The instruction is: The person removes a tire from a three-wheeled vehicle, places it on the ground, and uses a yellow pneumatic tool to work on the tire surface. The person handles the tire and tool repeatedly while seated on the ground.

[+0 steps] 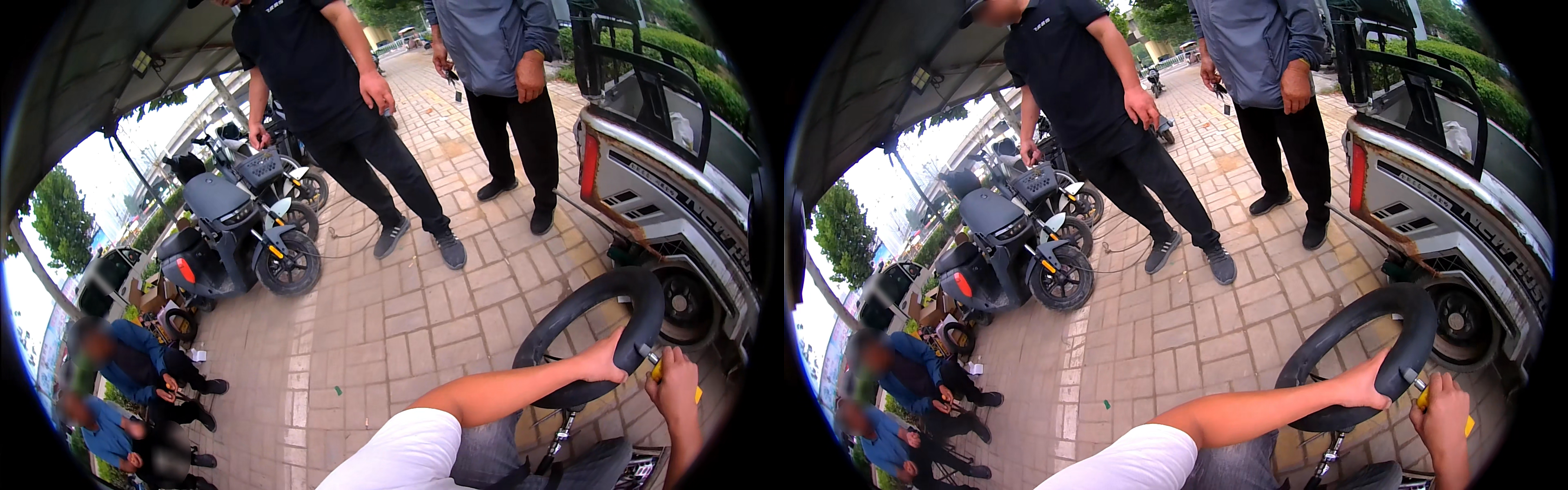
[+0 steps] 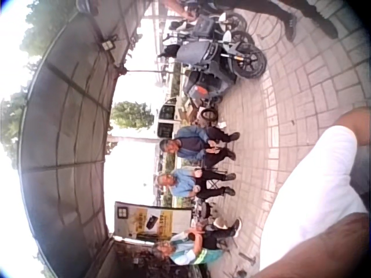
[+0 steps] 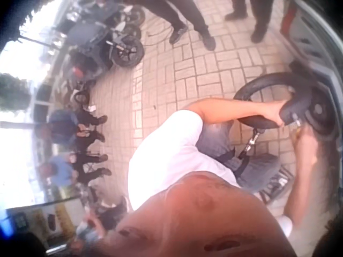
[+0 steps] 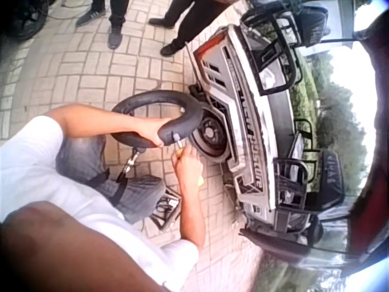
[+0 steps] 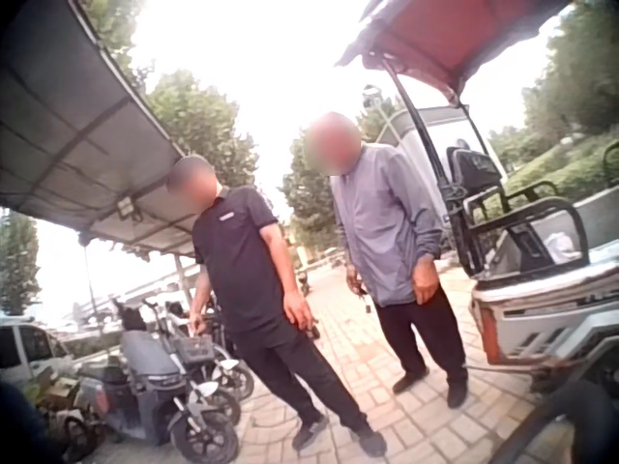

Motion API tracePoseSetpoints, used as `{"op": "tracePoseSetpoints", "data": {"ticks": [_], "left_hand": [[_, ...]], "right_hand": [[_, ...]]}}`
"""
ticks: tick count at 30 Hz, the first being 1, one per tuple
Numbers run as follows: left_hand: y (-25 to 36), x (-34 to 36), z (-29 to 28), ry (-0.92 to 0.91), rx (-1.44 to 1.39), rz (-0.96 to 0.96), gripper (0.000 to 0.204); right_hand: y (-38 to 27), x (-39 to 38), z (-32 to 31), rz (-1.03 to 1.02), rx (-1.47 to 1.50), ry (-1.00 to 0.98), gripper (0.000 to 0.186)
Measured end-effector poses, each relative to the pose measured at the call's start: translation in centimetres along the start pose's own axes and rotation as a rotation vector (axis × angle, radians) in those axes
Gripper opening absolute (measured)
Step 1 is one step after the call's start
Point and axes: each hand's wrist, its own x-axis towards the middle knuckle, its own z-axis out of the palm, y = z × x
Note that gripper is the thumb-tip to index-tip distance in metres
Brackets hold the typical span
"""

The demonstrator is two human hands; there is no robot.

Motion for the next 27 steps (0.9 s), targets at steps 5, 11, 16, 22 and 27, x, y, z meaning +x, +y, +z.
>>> {"op": "tracePoseSetpoints", "data": {"ticks": [5,11,16,22,27], "left_hand": [[-0.1,0.0,-0.3,0.019,0.019,0.023,0.088],[0.0,0.0,-0.6,-0.019,0.056,-0.044,0.092],[-1.3,1.3,-0.7,-0.074,0.038,-0.024,0.096],[1.6,0.0,-1.1,-0.093,0.025,-0.141,0.091],[-0.4,0.5,-1.1,-0.086,-0.001,-0.087,0.09]], "right_hand": [[-0.5,-0.3,-0.1,-0.007,0.047,-0.075,0.042],[0.9,-0.3,0.3,0.03,0.008,-0.119,0.038],[1.3,1.2,-0.1,0.07,-0.044,0.141,0.039],[1.7,-0.3,-0.3,0.112,-0.051,0.008,0.044],[1.6,0.0,-0.3,0.151,-0.005,0.008,0.048]]}}
